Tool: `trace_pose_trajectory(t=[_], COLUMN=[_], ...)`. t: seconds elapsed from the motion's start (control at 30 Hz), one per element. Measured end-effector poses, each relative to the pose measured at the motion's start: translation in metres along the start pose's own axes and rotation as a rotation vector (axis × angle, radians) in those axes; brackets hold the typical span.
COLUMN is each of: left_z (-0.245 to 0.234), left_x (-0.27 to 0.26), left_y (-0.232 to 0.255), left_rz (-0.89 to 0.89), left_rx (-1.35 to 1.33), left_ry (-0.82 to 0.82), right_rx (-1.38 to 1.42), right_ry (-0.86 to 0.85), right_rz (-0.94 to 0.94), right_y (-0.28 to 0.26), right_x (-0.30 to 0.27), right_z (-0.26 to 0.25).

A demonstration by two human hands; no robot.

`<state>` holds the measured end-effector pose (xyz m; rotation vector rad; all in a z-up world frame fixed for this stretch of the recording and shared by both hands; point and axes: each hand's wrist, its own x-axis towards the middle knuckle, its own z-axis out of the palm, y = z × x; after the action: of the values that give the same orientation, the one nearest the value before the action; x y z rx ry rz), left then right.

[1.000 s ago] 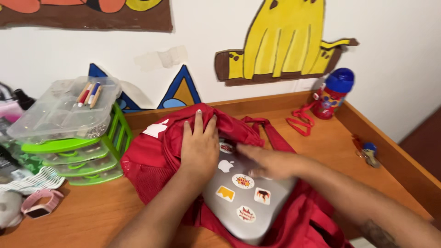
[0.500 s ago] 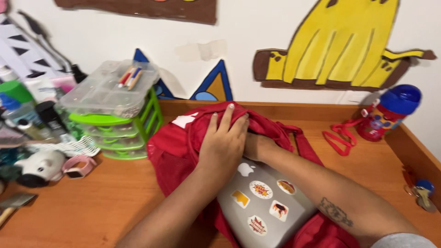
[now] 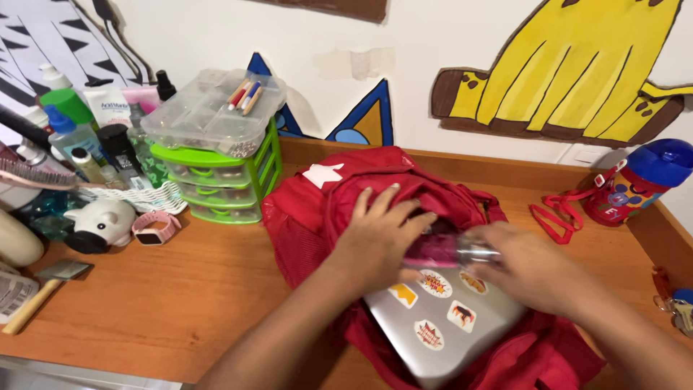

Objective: The person packs a red backpack on a bedroom desk, placing a laptop, a charging cable, a water bottle and a combination lock inside and adjusting the contents. They then take the items back out, set the laptop on the desk, and put small items away in a storage organizer.

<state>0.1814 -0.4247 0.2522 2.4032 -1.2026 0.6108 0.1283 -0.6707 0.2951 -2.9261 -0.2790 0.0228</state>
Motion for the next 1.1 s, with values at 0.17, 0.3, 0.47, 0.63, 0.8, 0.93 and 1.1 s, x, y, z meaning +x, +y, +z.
trace_pose_trajectory(t=[0.17, 0.3, 0.47, 0.63, 0.8, 0.93, 1.1], left_z=[-0.001, -0.019, -0.059, -0.105, -0.133, -0.149, -0.154], left_x=[-0.014, -0.049, -0.122, -0.198, -0.261, -0.29, -0.312], left_y=[0.012, 0.007, -0.028, -0.092, -0.173, -0.23, -0.263], left_rz=[0.133, 0.071, -0.104, -0.262, -0.413, -0.451, -0.483], left_rx=[-0.259, -0.538, -0.72, -0.845, -0.859, -0.416, -0.4], left_ry=[0.144, 0.223, 0.24, 0.348, 0.443, 0.605, 0.526], right_rx=[0.301, 0.77, 0.963, 0.754, 0.731, 0.682, 0.68], right_ry=[0.057, 0.237, 0.231, 0.262, 0.144, 0.276, 0.412], right_rz=[0.206, -0.238, -0.521, -0.781, -0.583, -0.576, -0.497], right_y=[-0.03, -0.074, -0.157, -0.273, -0.369, -0.416, -0.443], right_x=[-0.048, -0.058, -0.033, 0.032, 0.104, 0.167, 0.235], right_z=[-0.029, -0.028, 0.004, 0.033, 0.065, 0.086, 0.104])
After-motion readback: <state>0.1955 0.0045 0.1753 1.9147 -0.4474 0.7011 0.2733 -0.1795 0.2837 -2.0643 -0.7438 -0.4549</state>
